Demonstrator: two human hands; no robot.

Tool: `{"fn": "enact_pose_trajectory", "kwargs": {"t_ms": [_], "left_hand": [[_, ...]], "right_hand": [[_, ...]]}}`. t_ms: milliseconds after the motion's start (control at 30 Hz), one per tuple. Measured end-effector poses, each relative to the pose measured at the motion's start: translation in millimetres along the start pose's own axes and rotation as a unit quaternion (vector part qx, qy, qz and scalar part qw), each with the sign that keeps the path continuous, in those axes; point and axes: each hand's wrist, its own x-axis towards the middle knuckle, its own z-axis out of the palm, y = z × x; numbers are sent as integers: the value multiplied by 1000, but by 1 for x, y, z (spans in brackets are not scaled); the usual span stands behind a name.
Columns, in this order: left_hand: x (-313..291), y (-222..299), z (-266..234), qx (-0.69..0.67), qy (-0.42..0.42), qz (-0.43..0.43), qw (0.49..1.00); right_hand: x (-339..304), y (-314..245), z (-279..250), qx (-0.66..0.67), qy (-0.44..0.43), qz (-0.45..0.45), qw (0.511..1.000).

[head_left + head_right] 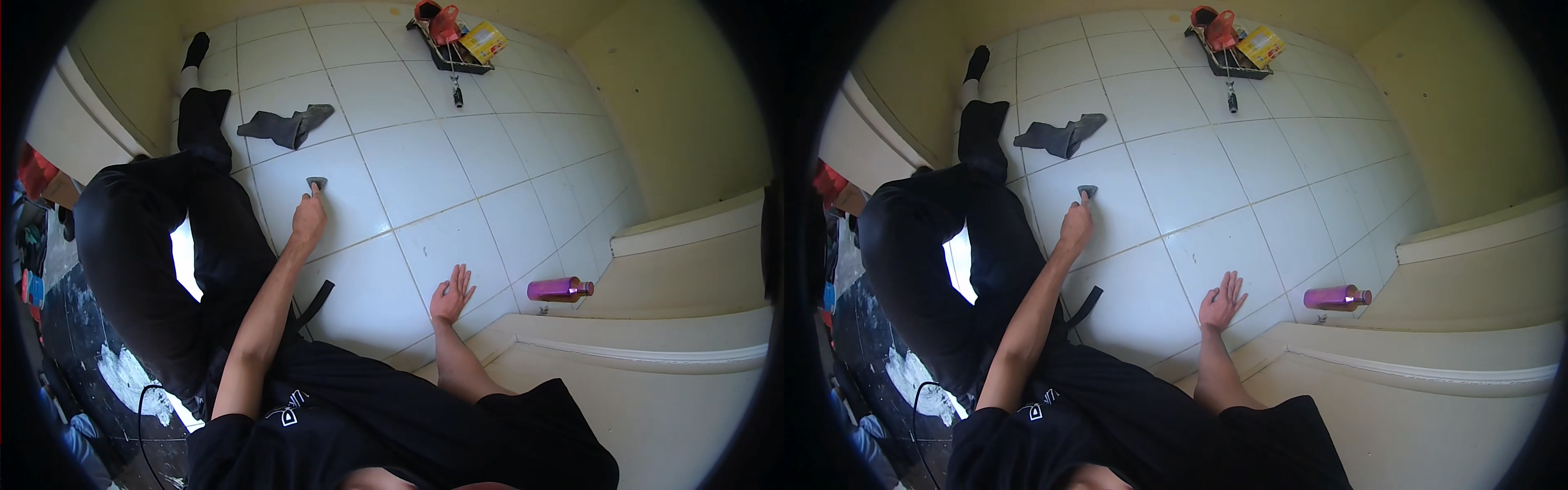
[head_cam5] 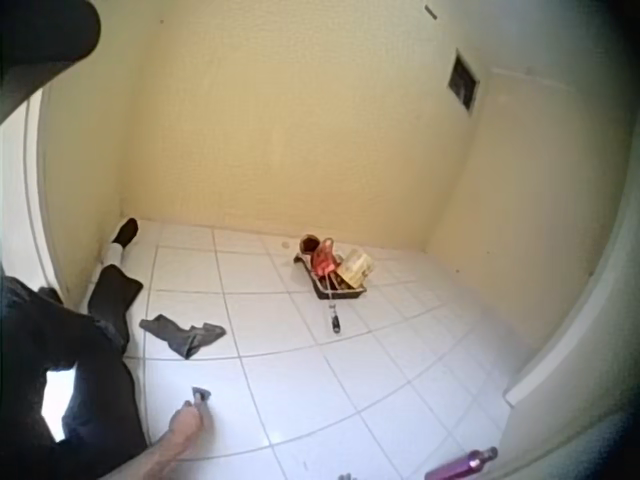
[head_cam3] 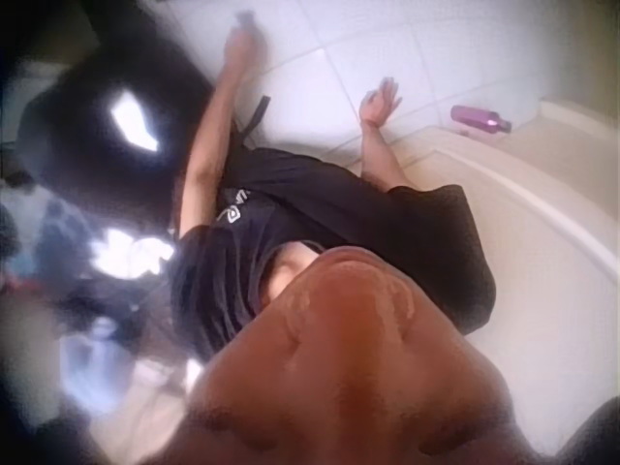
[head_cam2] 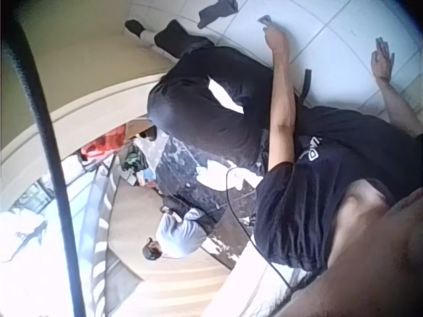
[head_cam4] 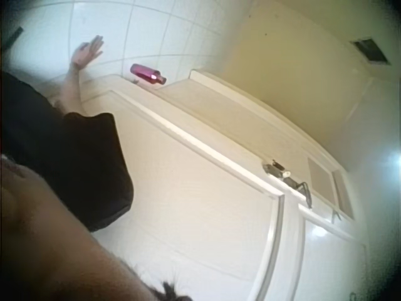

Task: The person uses a scraper to remove residue from the gaps between floor tiles and then wipes a section of the tiles with a cloth.

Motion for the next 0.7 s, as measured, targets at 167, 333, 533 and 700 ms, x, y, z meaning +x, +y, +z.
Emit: {"fn": "enact_pose_trajectory", "kwargs": {"t_ms": [167,333,533,700], "left_hand": [[8,-4,-10,-41,-50,78,995],[8,-11,-5,-51,16,38,998],[11,-18,-14,-53,-14,56,997],[11,-16,-14,-47,-5,74,996]], "right_hand": [[1,-2,-2,1,-6,5,1000],[1,-1,-1,2,11,-4,1000],[0,0,2,1,22,-11,1000],[1,0,0,3,16,-6,1000]]}}
